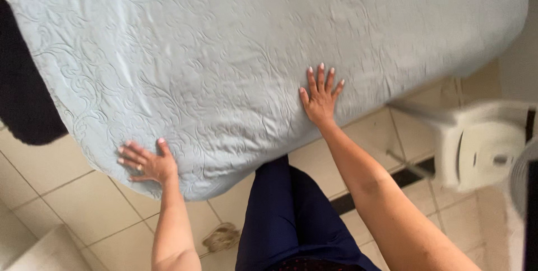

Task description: The person spreads a light blue quilt over a bed with a floral sheet, then places a white pillow and a floral pillowcase on the bed. The person smooths the quilt and arranges the pillows at the head of the bed.

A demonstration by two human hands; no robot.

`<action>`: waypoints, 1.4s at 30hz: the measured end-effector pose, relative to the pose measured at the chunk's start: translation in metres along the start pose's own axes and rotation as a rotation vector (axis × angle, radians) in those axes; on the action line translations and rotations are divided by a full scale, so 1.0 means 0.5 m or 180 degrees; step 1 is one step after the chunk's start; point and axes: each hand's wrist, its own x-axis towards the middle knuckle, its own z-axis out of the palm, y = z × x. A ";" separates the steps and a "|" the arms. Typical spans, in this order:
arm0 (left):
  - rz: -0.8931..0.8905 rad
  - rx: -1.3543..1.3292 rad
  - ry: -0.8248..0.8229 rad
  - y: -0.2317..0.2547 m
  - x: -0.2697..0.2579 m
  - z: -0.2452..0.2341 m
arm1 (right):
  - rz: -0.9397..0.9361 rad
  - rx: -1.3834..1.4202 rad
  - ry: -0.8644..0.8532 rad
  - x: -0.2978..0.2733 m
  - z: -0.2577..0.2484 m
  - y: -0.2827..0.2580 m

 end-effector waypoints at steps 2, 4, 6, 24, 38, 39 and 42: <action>-0.0404 -0.0388 -0.0125 -0.055 -0.005 0.004 | -0.0001 0.0039 0.0025 -0.040 0.003 -0.004; -0.0207 -0.0839 -0.0291 -0.107 0.010 0.020 | 0.0150 0.0027 -0.0105 -0.077 0.013 -0.014; -0.0285 -0.1103 -0.0456 -0.153 0.021 0.042 | 0.0270 0.0019 -0.0210 -0.102 0.026 -0.030; -0.1392 -0.4299 -0.1927 -0.395 0.153 0.149 | 0.0811 0.0909 -0.0082 -0.401 0.171 -0.417; 0.0612 -0.5010 -0.2604 -0.186 0.038 -0.262 | -0.0194 0.1522 0.0349 -0.514 0.170 -0.885; 0.1168 -0.4704 -0.2762 -0.173 0.039 -0.285 | -0.0088 0.2038 0.0585 -0.487 0.172 -0.850; 0.2143 -0.3928 -0.2938 -0.156 0.076 -0.296 | 0.0919 0.3107 0.0571 -0.354 0.118 -0.753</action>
